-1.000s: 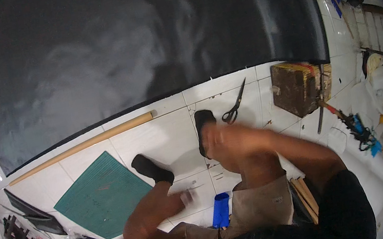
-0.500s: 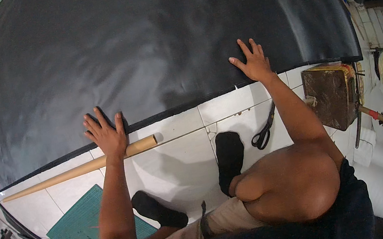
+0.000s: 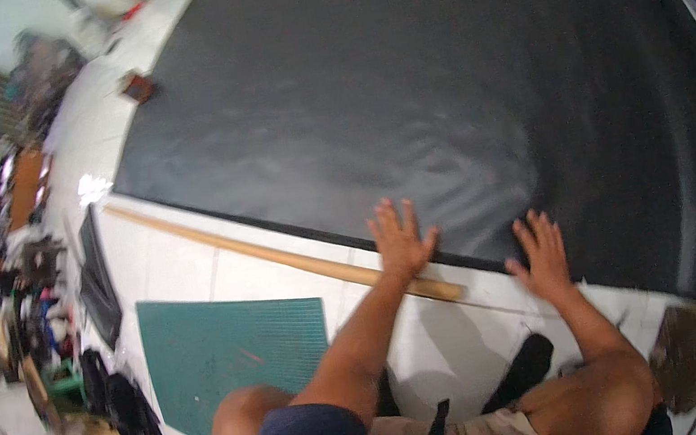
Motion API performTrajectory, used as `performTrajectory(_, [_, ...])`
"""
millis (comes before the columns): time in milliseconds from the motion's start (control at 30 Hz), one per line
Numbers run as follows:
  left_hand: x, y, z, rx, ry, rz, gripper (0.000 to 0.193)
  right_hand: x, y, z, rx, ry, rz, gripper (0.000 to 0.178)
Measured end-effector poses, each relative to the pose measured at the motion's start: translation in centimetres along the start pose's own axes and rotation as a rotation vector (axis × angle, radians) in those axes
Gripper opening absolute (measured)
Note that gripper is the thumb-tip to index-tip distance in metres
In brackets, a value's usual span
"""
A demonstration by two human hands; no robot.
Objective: The person cuts a large sheet of black fabric using shears, then rolls up the cut section and uses a heavy cylindrical weight to hold the remaining fabric in place on the floor.
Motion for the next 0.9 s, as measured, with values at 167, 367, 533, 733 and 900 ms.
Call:
performTrajectory(167, [-0.4,-0.8,-3.7,-0.062,-0.017,-0.177,0.091,3.9,-0.2,-6.7,-0.239,0.012,-0.212,0.073])
performTrajectory(367, [-6.9,-2.7,-11.9,-0.394,-0.242,0.535,0.059,4.8,-3.9,-2.3,-0.176,0.118,-0.098,0.061])
performTrajectory(533, [-6.5,-11.9,-24.0,-1.409,-0.082,0.397,0.106,4.4,-3.8,-2.1,-0.131,0.135,0.001,0.047])
performTrajectory(733, [-4.5,-9.1,-21.3,-1.033,-0.778,0.724,0.060,-0.7,-0.7,-7.5,-0.285,0.212,0.114,0.050])
performTrajectory(900, [-4.2,-5.6,-9.5,-0.741,-0.934,0.853,0.048,-2.7,0.8,-13.8,-0.382,0.108,0.121,0.066])
Point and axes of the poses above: each hand's wrist, its own y-axis towards the middle knuckle, its own x-axis out of the palm, z = x × y, the point moved 6 cm from there along y, towards the middle knuckle, and after that the axes turned 5 degrees about z, right-handed, at the moved point
